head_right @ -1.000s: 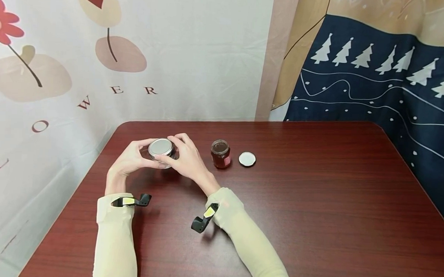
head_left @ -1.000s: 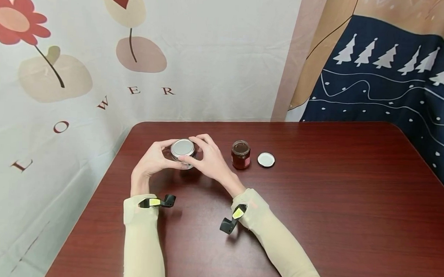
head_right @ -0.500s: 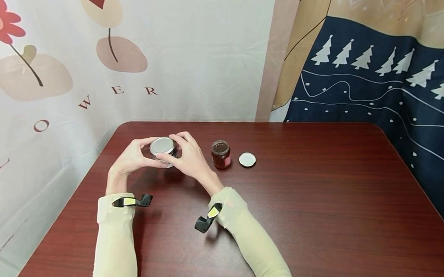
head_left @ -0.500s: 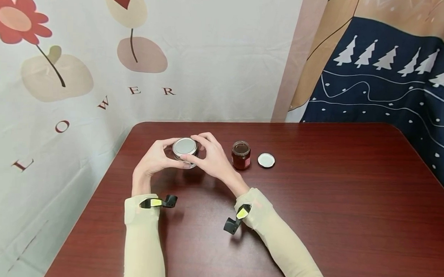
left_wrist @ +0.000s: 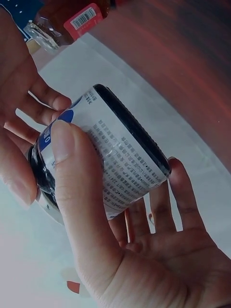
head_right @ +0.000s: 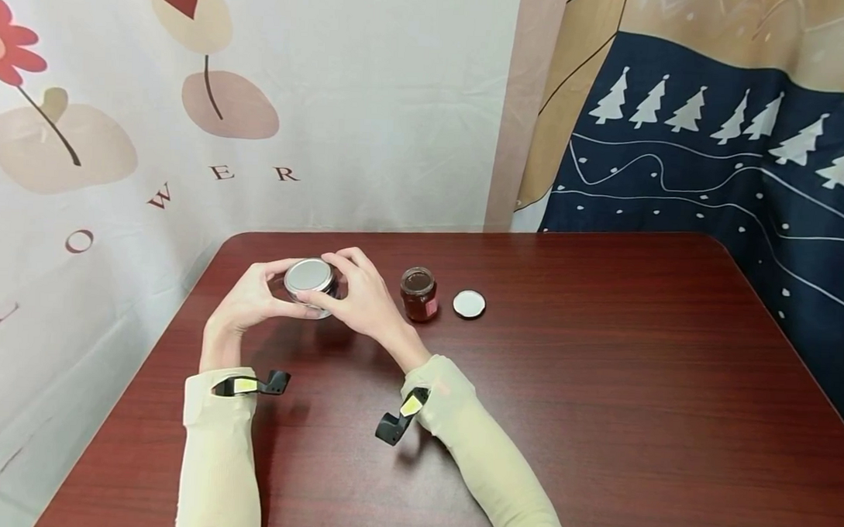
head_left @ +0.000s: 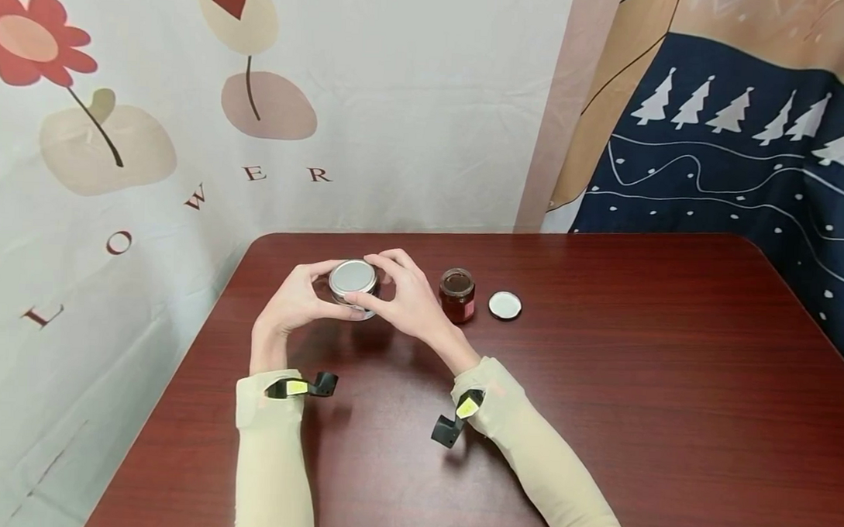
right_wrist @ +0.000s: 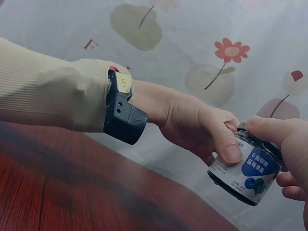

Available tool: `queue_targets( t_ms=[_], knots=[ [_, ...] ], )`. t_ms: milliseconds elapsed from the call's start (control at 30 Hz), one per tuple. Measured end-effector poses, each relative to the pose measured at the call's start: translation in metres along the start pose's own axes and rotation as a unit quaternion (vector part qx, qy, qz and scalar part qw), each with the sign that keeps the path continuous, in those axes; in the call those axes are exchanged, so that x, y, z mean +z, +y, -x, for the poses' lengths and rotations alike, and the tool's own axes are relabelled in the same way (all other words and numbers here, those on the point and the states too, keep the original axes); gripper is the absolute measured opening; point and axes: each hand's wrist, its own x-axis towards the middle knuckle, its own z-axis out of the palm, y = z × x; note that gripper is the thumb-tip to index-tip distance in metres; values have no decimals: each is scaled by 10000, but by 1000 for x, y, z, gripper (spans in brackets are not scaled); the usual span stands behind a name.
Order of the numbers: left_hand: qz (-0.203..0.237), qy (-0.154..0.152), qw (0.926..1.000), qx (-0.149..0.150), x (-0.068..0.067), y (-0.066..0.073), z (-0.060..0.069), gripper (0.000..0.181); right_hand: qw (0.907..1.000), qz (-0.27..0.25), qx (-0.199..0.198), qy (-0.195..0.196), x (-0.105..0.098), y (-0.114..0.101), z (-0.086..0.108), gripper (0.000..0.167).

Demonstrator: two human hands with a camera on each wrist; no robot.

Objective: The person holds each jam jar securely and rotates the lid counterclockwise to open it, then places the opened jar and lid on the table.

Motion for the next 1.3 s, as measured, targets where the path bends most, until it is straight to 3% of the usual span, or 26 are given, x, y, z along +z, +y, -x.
queue_targets(
  t_ms=[400,1300],
  knots=[
    [93,-159,9995,271,3,7,-2,66,9997,47,-199,102,-8,0,2,56],
    [-296,17,9978,595,9,21,-5,67,9981,-64,-420,437,-23,-7,6,53]
  ],
)
